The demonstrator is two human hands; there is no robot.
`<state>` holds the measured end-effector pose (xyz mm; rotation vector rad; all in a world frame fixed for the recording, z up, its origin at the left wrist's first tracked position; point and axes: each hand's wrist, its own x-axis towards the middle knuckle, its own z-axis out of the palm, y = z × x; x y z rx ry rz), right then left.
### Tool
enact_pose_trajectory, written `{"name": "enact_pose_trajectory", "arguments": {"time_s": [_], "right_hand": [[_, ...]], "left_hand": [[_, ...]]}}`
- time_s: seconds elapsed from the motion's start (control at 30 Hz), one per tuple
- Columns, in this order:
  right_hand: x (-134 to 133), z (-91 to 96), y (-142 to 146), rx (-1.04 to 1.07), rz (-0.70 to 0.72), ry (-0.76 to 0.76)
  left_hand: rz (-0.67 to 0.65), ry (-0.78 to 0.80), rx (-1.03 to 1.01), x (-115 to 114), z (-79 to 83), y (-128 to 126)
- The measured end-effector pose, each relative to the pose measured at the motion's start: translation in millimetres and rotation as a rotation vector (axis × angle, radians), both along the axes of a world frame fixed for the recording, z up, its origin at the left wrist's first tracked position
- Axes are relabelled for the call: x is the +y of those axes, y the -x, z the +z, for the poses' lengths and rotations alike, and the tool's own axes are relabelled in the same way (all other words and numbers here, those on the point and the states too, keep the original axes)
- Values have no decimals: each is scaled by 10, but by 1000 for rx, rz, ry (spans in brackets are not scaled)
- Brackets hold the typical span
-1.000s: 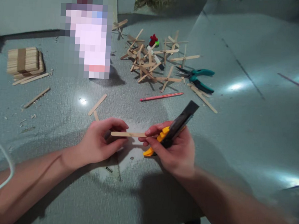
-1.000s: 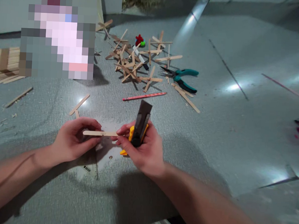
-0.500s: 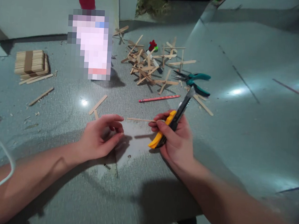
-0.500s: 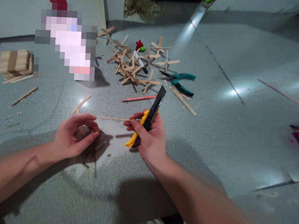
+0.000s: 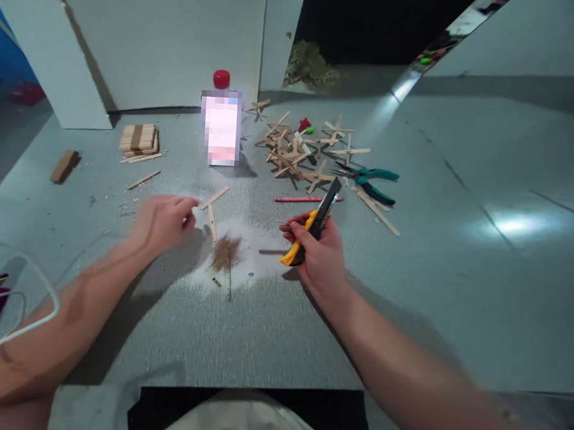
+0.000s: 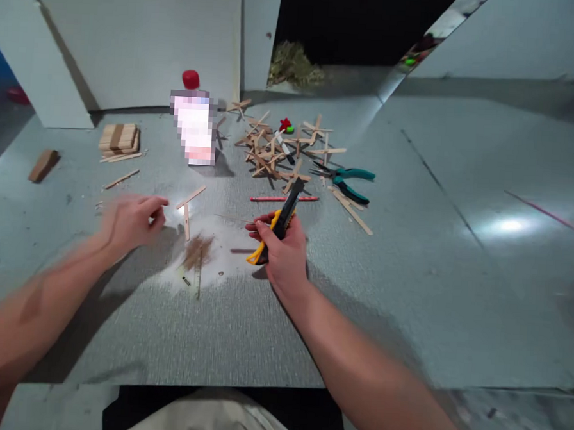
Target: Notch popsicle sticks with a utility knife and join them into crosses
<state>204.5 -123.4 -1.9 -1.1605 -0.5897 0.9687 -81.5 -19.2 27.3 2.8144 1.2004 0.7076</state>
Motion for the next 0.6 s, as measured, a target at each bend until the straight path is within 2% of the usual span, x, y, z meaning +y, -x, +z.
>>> {"name": "enact_pose_trajectory", "arguments": {"time_s": [0.13, 0.23, 0.33, 0.5, 0.6], "right_hand": [[-13, -24, 24, -34, 54, -25], [-27, -11, 44, -84, 117, -34], [-50, 16, 57, -145, 205, -30], [-73, 15, 21, -248, 336, 4], [-69, -5, -27, -296, 369, 58]], "left_hand": [[224, -41, 46, -16, 135, 538], [251, -39, 38, -62, 181, 664], [169, 32, 26, -196, 191, 433], [-140, 192, 87, -581, 127, -354], [-222, 226, 148, -703, 26, -679]]}}
